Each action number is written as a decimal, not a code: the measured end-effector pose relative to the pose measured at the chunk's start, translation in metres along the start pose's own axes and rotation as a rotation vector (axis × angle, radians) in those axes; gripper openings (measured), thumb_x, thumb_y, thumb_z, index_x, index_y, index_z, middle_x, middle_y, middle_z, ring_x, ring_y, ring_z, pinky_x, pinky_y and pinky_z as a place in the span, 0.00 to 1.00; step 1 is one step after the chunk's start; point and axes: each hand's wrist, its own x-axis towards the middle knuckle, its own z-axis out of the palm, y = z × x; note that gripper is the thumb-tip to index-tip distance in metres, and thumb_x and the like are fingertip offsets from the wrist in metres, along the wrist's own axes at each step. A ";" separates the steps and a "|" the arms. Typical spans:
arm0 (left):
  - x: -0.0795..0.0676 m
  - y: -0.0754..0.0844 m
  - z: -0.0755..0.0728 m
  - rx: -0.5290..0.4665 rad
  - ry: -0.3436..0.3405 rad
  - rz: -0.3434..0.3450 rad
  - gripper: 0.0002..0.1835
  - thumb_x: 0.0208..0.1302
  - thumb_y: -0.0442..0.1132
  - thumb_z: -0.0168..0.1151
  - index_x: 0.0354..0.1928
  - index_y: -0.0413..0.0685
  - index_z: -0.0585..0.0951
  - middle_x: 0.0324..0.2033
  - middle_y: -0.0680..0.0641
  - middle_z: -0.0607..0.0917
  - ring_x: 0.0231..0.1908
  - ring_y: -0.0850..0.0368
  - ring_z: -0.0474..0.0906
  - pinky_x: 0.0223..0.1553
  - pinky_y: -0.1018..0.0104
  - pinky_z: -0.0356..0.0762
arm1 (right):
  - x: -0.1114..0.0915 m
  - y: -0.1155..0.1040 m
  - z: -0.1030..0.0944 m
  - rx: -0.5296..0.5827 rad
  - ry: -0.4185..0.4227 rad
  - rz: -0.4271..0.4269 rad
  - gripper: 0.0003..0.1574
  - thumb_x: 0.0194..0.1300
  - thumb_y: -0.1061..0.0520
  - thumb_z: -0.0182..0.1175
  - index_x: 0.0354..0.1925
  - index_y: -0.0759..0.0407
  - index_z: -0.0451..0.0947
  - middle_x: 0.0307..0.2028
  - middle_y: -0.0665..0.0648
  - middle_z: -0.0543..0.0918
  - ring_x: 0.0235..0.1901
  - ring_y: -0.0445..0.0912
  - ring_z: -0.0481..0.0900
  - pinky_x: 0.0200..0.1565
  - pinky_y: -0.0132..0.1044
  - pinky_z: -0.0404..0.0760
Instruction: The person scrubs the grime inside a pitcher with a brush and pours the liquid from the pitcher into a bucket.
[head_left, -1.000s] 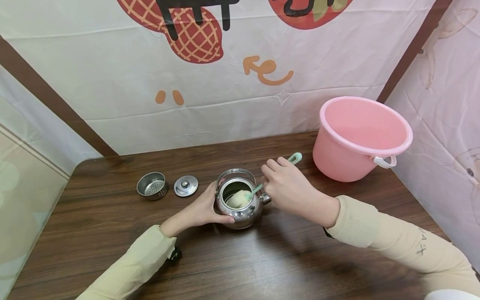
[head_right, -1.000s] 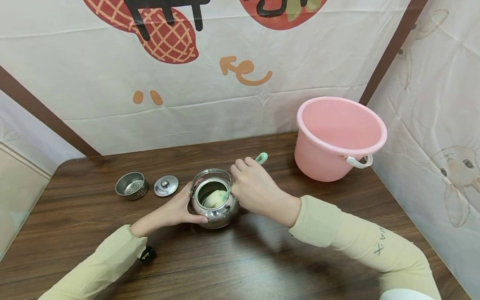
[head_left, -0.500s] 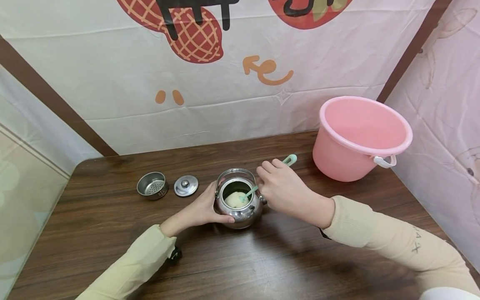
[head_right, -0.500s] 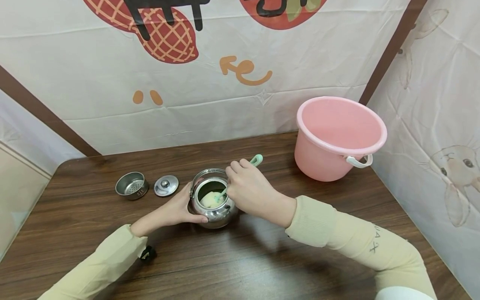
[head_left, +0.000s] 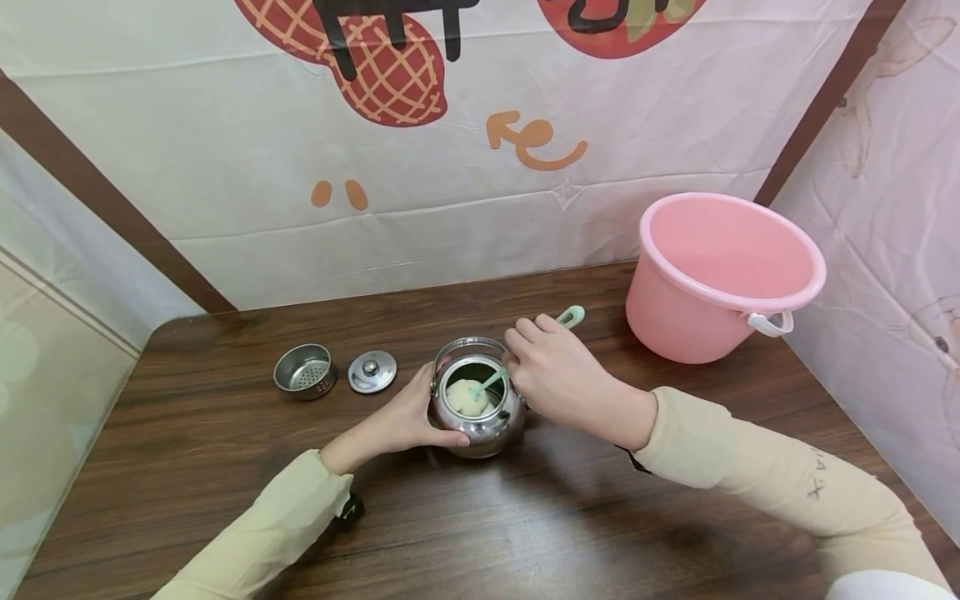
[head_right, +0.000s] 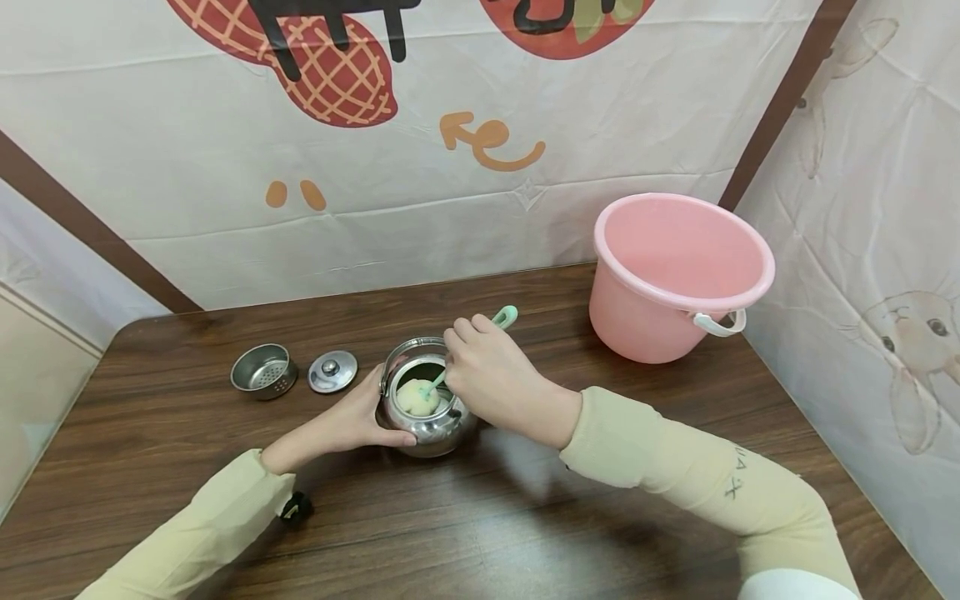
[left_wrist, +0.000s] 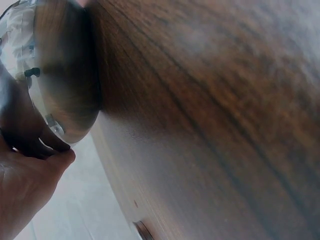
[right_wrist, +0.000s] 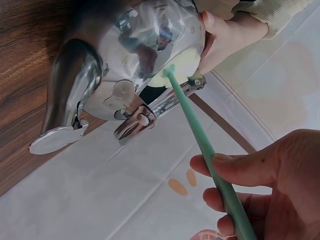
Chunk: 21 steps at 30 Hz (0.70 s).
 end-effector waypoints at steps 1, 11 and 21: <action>0.000 0.000 0.000 0.001 0.001 -0.001 0.61 0.34 0.51 0.77 0.66 0.33 0.51 0.60 0.34 0.61 0.61 0.44 0.58 0.61 0.51 0.58 | 0.001 0.000 0.001 -0.003 -0.003 0.001 0.07 0.52 0.61 0.55 0.23 0.57 0.79 0.23 0.53 0.69 0.27 0.49 0.64 0.31 0.37 0.62; 0.000 -0.001 0.001 -0.004 0.011 0.020 0.61 0.33 0.50 0.77 0.66 0.33 0.51 0.60 0.34 0.61 0.61 0.44 0.59 0.61 0.51 0.58 | 0.003 0.005 0.009 -0.002 0.009 0.030 0.04 0.51 0.59 0.59 0.26 0.54 0.82 0.23 0.53 0.70 0.26 0.48 0.64 0.30 0.36 0.61; -0.001 0.000 0.000 -0.002 0.009 0.019 0.61 0.34 0.50 0.77 0.66 0.32 0.51 0.61 0.33 0.61 0.61 0.42 0.58 0.61 0.49 0.58 | 0.001 0.008 0.012 0.039 -0.011 0.066 0.04 0.51 0.57 0.61 0.24 0.55 0.81 0.23 0.53 0.70 0.26 0.49 0.65 0.29 0.36 0.61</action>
